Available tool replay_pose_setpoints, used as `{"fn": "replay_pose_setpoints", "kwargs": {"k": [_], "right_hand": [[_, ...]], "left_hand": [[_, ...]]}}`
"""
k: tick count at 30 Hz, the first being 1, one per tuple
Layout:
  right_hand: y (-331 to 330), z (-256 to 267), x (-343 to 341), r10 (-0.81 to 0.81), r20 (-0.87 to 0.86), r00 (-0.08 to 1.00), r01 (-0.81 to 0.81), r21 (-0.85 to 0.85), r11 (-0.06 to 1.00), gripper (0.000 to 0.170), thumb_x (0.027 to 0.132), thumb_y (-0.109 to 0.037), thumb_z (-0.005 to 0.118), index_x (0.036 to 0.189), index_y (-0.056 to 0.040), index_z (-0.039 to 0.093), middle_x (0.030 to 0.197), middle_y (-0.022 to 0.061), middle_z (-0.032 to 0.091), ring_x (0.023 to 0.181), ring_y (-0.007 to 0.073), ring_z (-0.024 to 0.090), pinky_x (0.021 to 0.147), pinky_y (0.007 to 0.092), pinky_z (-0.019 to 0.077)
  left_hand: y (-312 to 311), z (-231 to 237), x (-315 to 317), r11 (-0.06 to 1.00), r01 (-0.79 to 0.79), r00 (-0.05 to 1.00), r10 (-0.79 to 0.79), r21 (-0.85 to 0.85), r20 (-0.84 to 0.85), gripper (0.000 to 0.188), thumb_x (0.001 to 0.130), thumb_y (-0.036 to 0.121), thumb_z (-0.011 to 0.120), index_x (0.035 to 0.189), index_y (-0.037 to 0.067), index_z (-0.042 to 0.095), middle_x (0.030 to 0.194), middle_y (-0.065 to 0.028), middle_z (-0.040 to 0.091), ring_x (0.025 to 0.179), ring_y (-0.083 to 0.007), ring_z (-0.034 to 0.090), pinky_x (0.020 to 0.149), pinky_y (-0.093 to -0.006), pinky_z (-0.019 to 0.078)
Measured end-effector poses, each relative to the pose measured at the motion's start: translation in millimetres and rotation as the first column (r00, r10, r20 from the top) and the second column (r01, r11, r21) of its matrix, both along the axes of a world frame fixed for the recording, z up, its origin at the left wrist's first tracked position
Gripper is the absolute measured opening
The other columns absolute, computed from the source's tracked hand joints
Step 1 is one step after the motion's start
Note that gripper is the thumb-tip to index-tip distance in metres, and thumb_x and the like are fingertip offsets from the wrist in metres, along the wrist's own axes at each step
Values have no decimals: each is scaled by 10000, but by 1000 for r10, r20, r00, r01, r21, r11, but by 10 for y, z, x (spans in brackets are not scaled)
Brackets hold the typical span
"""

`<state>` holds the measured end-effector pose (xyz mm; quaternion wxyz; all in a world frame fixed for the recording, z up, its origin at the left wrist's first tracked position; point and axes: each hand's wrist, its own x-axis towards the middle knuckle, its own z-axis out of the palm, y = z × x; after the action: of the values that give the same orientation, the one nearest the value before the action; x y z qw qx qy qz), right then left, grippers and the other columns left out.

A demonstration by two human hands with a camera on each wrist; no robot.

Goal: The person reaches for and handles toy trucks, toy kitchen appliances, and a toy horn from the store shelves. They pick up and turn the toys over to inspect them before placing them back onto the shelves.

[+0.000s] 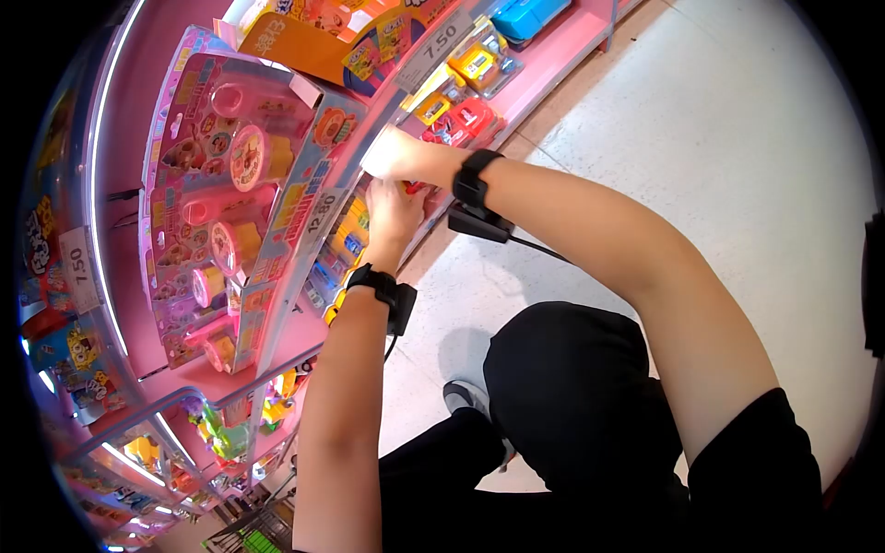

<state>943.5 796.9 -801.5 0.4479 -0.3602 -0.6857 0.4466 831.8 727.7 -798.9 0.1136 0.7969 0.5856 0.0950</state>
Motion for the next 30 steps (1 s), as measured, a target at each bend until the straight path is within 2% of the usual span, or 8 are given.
{"fn": "replay_pose_setpoints", "kwargs": {"k": [4, 5, 14, 20, 23, 25, 27, 30], "right_hand": [[-340, 254, 663, 76, -189, 979, -87, -49, 995, 235, 795, -18, 500, 888, -14, 716, 863, 177, 711, 801, 303, 692, 746, 351, 539], [-403, 389, 938, 72, -75, 995, -79, -96, 992, 314, 816, 50, 413, 966, 30, 688, 903, 131, 720, 835, 183, 692, 784, 299, 550], [-616, 31, 2043, -447, 30, 894, 445, -174, 879, 256, 914, -99, 518, 1134, -1, 603, 1065, 109, 657, 989, 184, 625, 860, 318, 505], [-687, 151, 1937, -210, -93, 973, 108, -622, 776, 355, 942, -206, 607, 1242, -24, 555, 1134, 114, 631, 1027, 193, 606, 893, 328, 493], [-424, -176, 1890, -165, -10, 986, 143, -449, 882, 381, 926, -206, 624, 1252, -28, 537, 1138, 120, 626, 1024, 201, 610, 903, 323, 484], [-258, 51, 1850, -338, 206, 918, 343, 11, 939, 387, 869, -197, 659, 1201, -28, 549, 1161, 154, 589, 1088, 284, 570, 939, 387, 469], [-32, 246, 1770, -550, 260, 794, 395, 468, 791, 388, 835, -189, 680, 1166, -27, 561, 1181, 174, 564, 1134, 332, 531, 969, 426, 450], [136, 258, 1614, -429, 552, 715, 154, 474, 867, 462, 786, -231, 745, 1161, -33, 560, 1211, 193, 534, 1193, 374, 471, 1011, 480, 411]], "left_hand": [[-65, 152, 166, 995, -41, 995, 33, 86, 91, 566, 759, 220, 783, 1237, 34, 544, 1172, -181, 555, 1139, -379, 523, 951, -509, 410], [-93, 215, 229, 994, -88, 992, 81, 69, 100, 590, 760, 215, 782, 1259, 31, 527, 1172, -179, 552, 1145, -377, 520, 957, -510, 406], [-550, 579, 455, 953, -222, 897, 117, 205, 427, 528, 821, 199, 789, 1215, -33, 524, 1075, -157, 573, 1004, -275, 588, 893, -367, 470], [-935, 809, 232, 930, -304, 721, 366, -205, 588, 460, 908, 229, 723, 1254, -4, 528, 1120, -98, 613, 1019, -154, 599, 872, -288, 498], [-1086, 742, 52, 919, -270, 681, 393, -287, 618, 438, 928, 226, 697, 1264, -1, 529, 1109, -94, 615, 989, -145, 607, 869, -279, 496], [-1197, 782, 30, 951, -278, 769, 304, -134, 562, 464, 868, 247, 760, 1185, -22, 553, 1057, -116, 619, 948, -168, 622, 819, -299, 520], [-1300, 759, -41, 914, -314, 717, 406, -257, 567, 447, 872, 226, 757, 1182, -18, 546, 1050, -108, 616, 935, -152, 618, 795, -288, 523], [-1416, 707, -27, 881, -336, 671, 472, -332, 572, 423, 882, 197, 748, 1183, -12, 536, 1048, -96, 612, 920, -136, 615, 771, -278, 524]]}}
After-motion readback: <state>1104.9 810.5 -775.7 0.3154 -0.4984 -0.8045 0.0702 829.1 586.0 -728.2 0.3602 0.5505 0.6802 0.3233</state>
